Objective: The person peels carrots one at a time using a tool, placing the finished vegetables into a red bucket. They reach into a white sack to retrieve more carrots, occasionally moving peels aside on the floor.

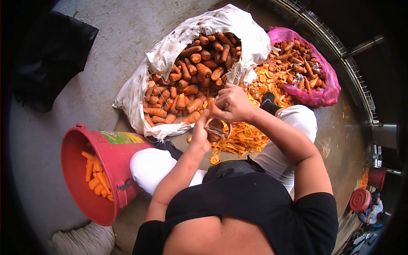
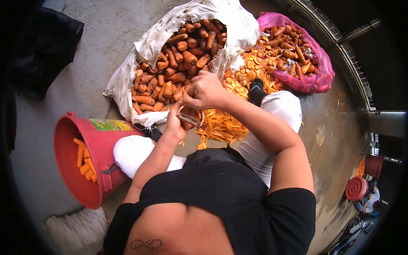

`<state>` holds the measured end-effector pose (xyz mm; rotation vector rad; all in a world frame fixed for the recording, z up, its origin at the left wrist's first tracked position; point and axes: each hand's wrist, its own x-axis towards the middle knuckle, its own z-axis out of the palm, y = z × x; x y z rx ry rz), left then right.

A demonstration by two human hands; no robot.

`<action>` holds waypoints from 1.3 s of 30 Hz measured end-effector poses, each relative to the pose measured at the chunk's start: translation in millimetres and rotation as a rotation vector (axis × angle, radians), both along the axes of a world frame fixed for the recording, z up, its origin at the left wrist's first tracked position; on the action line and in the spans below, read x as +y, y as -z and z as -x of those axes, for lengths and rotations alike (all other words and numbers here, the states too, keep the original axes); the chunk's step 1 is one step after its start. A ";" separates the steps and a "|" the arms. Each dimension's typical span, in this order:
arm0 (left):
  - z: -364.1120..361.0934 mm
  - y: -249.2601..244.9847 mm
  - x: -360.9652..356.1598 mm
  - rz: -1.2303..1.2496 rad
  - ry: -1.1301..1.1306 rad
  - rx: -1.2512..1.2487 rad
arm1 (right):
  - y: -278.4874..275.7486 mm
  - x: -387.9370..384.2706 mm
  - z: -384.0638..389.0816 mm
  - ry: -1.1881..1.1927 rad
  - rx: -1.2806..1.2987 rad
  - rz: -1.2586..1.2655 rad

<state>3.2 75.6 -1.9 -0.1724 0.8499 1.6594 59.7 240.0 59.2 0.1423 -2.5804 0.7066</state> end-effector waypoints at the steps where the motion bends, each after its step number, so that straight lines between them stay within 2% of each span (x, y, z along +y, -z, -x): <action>1: -0.1 -2.6 0.8 0.007 -0.007 -0.003 | 1.0 -0.5 0.0 0.005 0.002 0.019; 5: -1.5 -13.9 3.1 0.029 -0.031 0.004 | -2.2 -1.8 0.8 0.008 0.009 0.038; 8: -10.1 -28.7 -0.3 0.083 0.019 0.068 | 2.2 11.9 1.7 0.153 -0.053 -0.013; 9: -10.8 -30.8 -3.0 0.125 0.146 0.044 | 5.8 23.9 3.6 0.174 -0.060 -0.023; 15: -11.7 -36.6 -3.1 0.055 0.166 0.039 | 24.8 41.6 7.0 0.279 -0.061 -0.095; 18: -8.7 -39.1 -7.0 -0.033 0.202 0.033 | 19.6 59.1 9.4 0.407 -0.155 -0.063; 19: -10.3 -43.9 -9.0 -0.065 0.228 0.047 | 18.7 71.5 10.3 0.431 -0.199 -0.240; 22: -7.3 -49.1 -8.4 -0.015 0.238 0.058 | 9.4 90.9 2.0 0.633 -0.387 -0.306; 25: 0.5 -45.1 -8.2 -0.019 0.177 0.045 | -5.3 84.8 -2.0 0.593 -0.336 -0.360; 29: 7.4 -30.1 -1.4 0.046 0.057 -0.004 | -19.9 44.3 -9.2 0.357 -0.177 0.013; 32: 12.3 -13.0 -0.1 0.031 0.015 -0.104 | -21.4 13.0 -11.6 0.206 -0.060 0.012; 34: 6.7 -18.6 7.4 0.124 -0.004 -0.153 | -19.6 2.1 -9.9 0.124 -0.013 -0.036; 39: -1.5 -26.1 10.3 0.211 -0.072 -0.165 | -11.9 -1.5 -9.9 0.068 -0.002 -0.087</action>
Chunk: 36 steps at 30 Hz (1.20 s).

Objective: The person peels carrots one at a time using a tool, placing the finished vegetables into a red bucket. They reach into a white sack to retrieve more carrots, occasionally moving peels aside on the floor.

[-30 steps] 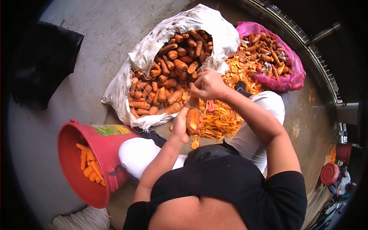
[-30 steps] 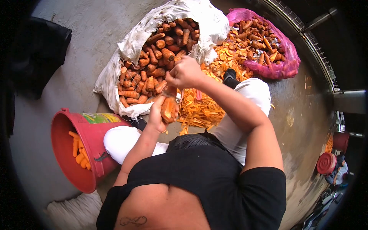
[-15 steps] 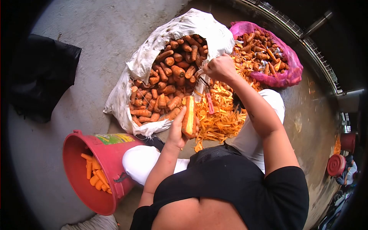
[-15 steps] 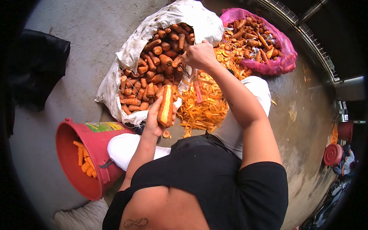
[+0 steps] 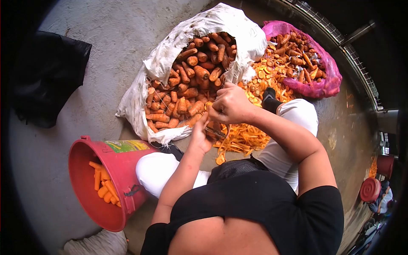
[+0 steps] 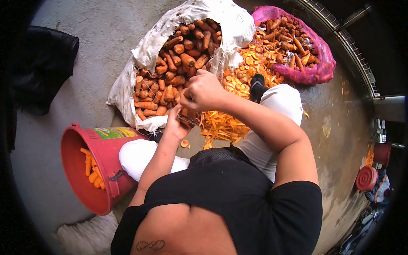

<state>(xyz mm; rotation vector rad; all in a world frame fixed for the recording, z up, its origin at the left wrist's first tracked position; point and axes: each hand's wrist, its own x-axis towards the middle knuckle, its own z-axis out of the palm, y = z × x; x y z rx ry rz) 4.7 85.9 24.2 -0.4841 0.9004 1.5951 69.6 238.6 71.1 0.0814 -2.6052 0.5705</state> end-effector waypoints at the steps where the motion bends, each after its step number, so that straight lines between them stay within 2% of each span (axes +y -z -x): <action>1: 0.1 -1.9 0.3 -0.002 0.004 0.017 | 0.7 0.0 0.4 -0.002 -0.002 -0.003; 8: 4.2 6.1 -1.9 -0.022 -0.001 0.046 | 3.8 -1.5 3.9 -0.012 0.018 -0.036; 20: 7.5 3.1 -11.2 -0.166 0.017 0.152 | 8.8 -8.1 13.6 -0.029 0.028 0.113; 23: 4.2 -1.1 -18.1 -0.153 0.109 0.219 | 12.4 3.6 15.0 0.099 -0.075 0.076; 25: -1.5 -14.5 -19.5 -0.196 0.218 0.271 | 14.6 29.3 19.2 0.186 -0.044 0.062; 27: -2.2 -16.9 -19.0 -0.215 0.217 0.255 | 16.2 43.9 18.5 0.246 -0.071 -0.031; 30: 2.1 -17.3 -18.4 -0.242 0.219 0.255 | 24.6 43.5 22.0 0.274 0.022 0.006; 36: 4.6 -20.0 -19.5 -0.295 0.308 0.303 | 23.9 75.6 21.5 0.445 -0.159 0.024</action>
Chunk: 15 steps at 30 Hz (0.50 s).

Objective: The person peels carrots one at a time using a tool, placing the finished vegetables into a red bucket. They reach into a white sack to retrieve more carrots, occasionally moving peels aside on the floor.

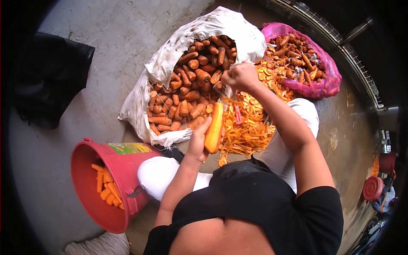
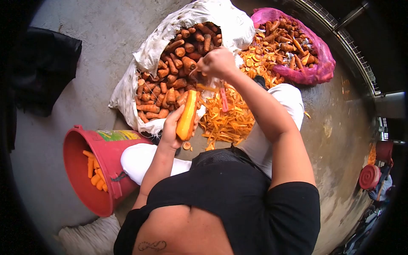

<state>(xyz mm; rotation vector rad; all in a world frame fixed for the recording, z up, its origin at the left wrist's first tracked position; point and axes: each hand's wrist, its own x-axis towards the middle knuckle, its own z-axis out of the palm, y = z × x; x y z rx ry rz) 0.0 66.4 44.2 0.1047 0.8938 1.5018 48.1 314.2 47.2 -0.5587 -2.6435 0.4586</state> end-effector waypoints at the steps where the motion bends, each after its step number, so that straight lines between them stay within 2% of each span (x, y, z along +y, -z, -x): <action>1: 1.1 -2.3 -2.8 -0.014 0.019 -0.006 | -5.3 6.6 -0.1 0.177 -0.133 0.102; 2: 2.9 -3.6 -4.4 -0.028 0.035 -0.016 | 8.5 19.0 -1.8 0.236 -0.052 -0.110; 6: 9.1 -7.3 -2.0 0.047 -0.112 -0.105 | -36.9 -10.3 -12.0 0.130 -0.048 0.222; 10: 13.2 17.5 7.8 0.086 -0.230 -0.160 | -35.0 -52.4 -18.9 -0.186 0.129 0.040; 12: 13.1 22.5 9.7 0.166 -0.235 -0.195 | -36.3 -70.0 -18.4 -0.276 0.212 0.082; 15: 8.6 31.7 17.6 0.258 -0.284 -0.267 | -28.0 -78.6 -14.7 -0.355 0.179 0.024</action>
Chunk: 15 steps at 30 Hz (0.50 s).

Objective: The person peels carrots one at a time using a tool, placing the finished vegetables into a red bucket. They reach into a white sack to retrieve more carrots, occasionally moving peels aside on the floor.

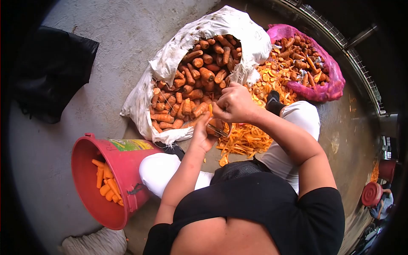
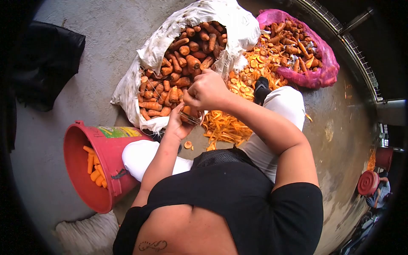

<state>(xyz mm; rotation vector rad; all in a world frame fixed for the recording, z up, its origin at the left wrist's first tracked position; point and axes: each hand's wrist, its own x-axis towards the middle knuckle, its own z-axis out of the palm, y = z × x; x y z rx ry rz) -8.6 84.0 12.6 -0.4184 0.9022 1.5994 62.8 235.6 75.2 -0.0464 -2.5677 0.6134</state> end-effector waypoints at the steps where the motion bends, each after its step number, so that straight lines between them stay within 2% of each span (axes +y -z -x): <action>1: -0.3 3.1 -1.2 -0.031 0.003 -0.013 | 1.0 -0.8 0.1 -0.014 -0.009 -0.028; 6: -1.7 0.7 -0.8 -0.089 0.000 -0.033 | 3.4 1.0 -0.6 -0.019 -0.015 -0.063; 15: -6.7 -20.0 -6.3 -0.150 0.104 0.209 | 13.6 11.3 6.0 0.014 -0.021 -0.001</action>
